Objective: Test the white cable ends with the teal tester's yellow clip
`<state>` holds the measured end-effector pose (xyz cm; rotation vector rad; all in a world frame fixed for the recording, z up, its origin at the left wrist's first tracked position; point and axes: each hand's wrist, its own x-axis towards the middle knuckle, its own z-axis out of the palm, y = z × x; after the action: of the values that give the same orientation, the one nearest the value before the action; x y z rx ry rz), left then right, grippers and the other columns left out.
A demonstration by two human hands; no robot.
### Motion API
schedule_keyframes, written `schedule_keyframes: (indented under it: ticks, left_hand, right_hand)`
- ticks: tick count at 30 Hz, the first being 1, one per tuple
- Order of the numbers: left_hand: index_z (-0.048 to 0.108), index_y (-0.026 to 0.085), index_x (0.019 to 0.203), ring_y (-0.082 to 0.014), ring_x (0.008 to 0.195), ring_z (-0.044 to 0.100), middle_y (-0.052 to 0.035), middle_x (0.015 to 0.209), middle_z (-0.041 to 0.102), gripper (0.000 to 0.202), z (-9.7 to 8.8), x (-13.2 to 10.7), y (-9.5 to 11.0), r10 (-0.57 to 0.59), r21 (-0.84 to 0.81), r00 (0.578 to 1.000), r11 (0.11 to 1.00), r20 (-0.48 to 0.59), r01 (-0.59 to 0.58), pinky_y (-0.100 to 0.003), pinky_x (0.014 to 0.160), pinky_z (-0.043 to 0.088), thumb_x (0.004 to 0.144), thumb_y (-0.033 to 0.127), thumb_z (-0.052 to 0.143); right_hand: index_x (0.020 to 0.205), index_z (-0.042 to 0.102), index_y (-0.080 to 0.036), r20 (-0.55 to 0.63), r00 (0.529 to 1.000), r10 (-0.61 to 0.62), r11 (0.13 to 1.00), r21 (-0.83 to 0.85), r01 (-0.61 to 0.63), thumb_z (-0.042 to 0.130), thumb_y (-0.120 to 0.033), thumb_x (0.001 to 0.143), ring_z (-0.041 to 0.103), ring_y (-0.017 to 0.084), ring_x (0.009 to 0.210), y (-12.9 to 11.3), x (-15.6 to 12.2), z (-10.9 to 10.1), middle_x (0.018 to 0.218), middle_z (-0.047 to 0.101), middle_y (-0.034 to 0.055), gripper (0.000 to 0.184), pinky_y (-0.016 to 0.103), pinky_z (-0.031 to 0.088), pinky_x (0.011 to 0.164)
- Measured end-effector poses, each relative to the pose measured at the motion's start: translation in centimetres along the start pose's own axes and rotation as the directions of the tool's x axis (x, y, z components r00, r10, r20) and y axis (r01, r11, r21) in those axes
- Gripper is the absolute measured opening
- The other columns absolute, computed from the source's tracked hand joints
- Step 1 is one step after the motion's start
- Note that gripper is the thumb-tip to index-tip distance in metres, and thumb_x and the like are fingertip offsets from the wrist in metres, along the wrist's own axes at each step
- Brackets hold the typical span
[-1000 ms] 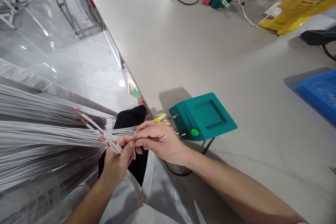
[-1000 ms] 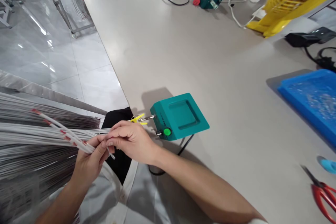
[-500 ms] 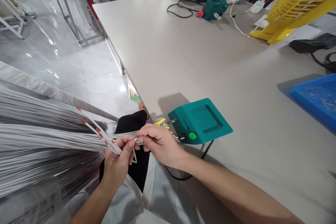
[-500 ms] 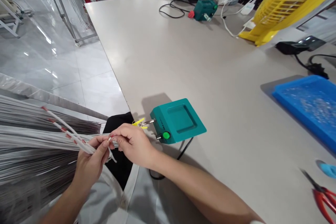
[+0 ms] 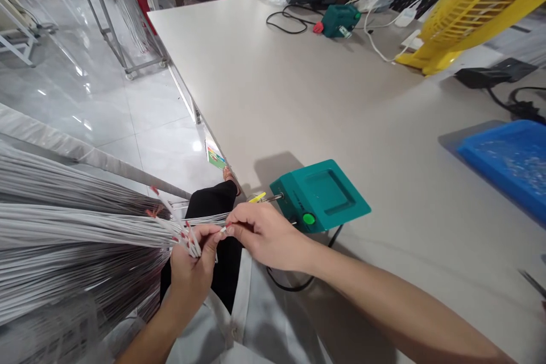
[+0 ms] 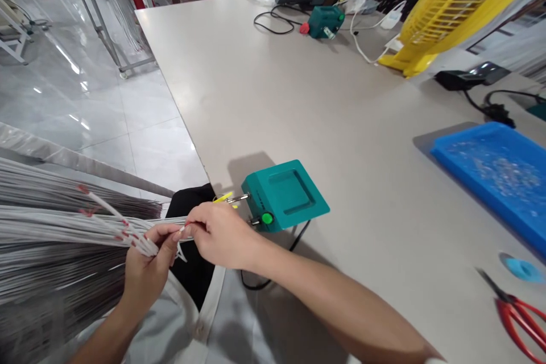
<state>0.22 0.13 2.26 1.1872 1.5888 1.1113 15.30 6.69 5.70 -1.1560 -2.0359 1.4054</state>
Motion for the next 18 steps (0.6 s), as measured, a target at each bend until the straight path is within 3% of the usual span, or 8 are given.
schedule_keyframes:
  ticks: [2, 4, 6, 8, 10, 12, 14, 18]
  left_hand:
    - [0.063, 0.017, 0.079, -0.0097, 0.045, 0.044, 0.0028, 0.053, 0.052, 0.009, 0.0, -0.2, -0.2, 0.06, 0.013, 0.998, 0.998, -0.021, -0.06, -0.02, 0.043, 0.036, 0.08, 0.024, 0.058]
    - [0.064, 0.017, 0.079, -0.0103, 0.046, 0.046, 0.0024, 0.054, 0.053, 0.01, -0.1, -0.3, -0.5, 0.126, 0.014, 0.991, 0.992, -0.034, -0.125, -0.021, 0.044, 0.037, 0.08, 0.024, 0.057]
    - [0.065, 0.018, 0.078, -0.0107, 0.047, 0.047, 0.0017, 0.056, 0.055, 0.01, -0.1, -0.4, -0.8, 0.172, 0.007, 0.984, 0.985, -0.051, -0.172, -0.022, 0.045, 0.039, 0.079, 0.025, 0.057]
    - [0.064, 0.018, 0.078, -0.0103, 0.046, 0.046, 0.002, 0.056, 0.056, 0.009, -0.1, -0.3, -1.0, 0.155, -0.025, 0.985, 0.987, -0.074, -0.157, -0.021, 0.044, 0.039, 0.079, 0.025, 0.058]
    - [0.063, 0.017, 0.079, -0.0091, 0.045, 0.045, 0.0027, 0.055, 0.056, 0.009, -0.1, -0.3, -1.0, 0.086, -0.086, 0.994, 0.992, -0.073, -0.092, -0.02, 0.042, 0.038, 0.079, 0.025, 0.059]
    - [0.062, 0.017, 0.08, -0.008, 0.044, 0.045, 0.0021, 0.058, 0.058, 0.01, 0.0, -0.1, -0.9, 0.016, -0.146, 0.999, 0.989, -0.048, -0.023, -0.018, 0.041, 0.037, 0.08, 0.026, 0.059]
    - [0.061, 0.017, 0.081, -0.0071, 0.044, 0.045, 0.0015, 0.061, 0.06, 0.011, 0.0, -0.1, -0.6, -0.022, -0.195, 1.0, 0.981, -0.019, 0.018, -0.017, 0.04, 0.037, 0.08, 0.028, 0.059]
    - [0.06, 0.016, 0.077, -0.0063, 0.04, 0.042, 0.0051, 0.048, 0.05, 0.013, 0.1, 0.1, 0.0, -0.059, -0.218, 0.997, 0.974, 0.057, 0.07, -0.016, 0.037, 0.033, 0.077, 0.029, 0.061]
  right_hand:
    - [0.065, 0.057, -0.015, 0.204, 0.96, 0.19, 0.921, 0.302, -0.246, 0.053, -0.021, 0.073, 0.039, 0.006, 0.04, 0.1, 0.4, -0.3, 0.047, 0.045, -0.0044, 0.011, 0.019, 0.031, 0.038]
    - [0.064, 0.056, -0.014, 0.418, 0.867, 0.271, 0.695, 0.539, -0.477, 0.059, -0.027, 0.068, 0.04, 0.006, 0.034, 0.4, 0.7, -0.3, 0.045, 0.044, -0.0057, 0.013, 0.017, 0.031, 0.033]
    - [0.064, 0.057, -0.013, 0.542, 0.798, 0.263, 0.492, 0.636, -0.594, 0.065, -0.029, 0.06, 0.043, 0.006, 0.033, 0.7, 0.8, 0.0, 0.049, 0.048, -0.005, 0.019, 0.017, 0.034, 0.03]
    - [0.066, 0.058, -0.012, 0.574, 0.778, 0.256, 0.432, 0.652, -0.623, 0.066, -0.032, 0.06, 0.045, 0.006, 0.033, 0.9, 0.6, 0.4, 0.051, 0.049, -0.0044, 0.022, 0.017, 0.035, 0.029]
    - [0.072, 0.059, -0.011, 0.484, 0.826, 0.291, 0.515, 0.648, -0.561, 0.061, -0.035, 0.068, 0.047, 0.007, 0.035, 0.9, 0.2, 0.8, 0.052, 0.049, -0.0044, 0.024, 0.017, 0.037, 0.031]
    - [0.089, 0.059, -0.012, 0.251, 0.922, 0.294, 0.699, 0.602, -0.387, 0.055, -0.036, 0.076, 0.049, 0.006, 0.039, 0.8, -0.3, 1.1, 0.06, 0.053, -0.0021, 0.028, 0.018, 0.04, 0.036]
    - [0.107, 0.055, -0.015, 0.008, 0.986, 0.167, 0.881, 0.448, -0.153, 0.055, -0.035, 0.079, 0.049, 0.005, 0.045, 0.6, -0.8, 1.2, 0.079, 0.059, 0.0031, 0.035, 0.02, 0.043, 0.042]
    - [0.084, 0.064, -0.015, -0.128, 0.966, -0.226, 0.972, 0.031, 0.232, 0.054, -0.022, 0.081, 0.054, 0.01, 0.064, 0.8, -0.8, 1.0, 0.078, 0.061, 0.0047, 0.012, 0.022, 0.045, 0.058]
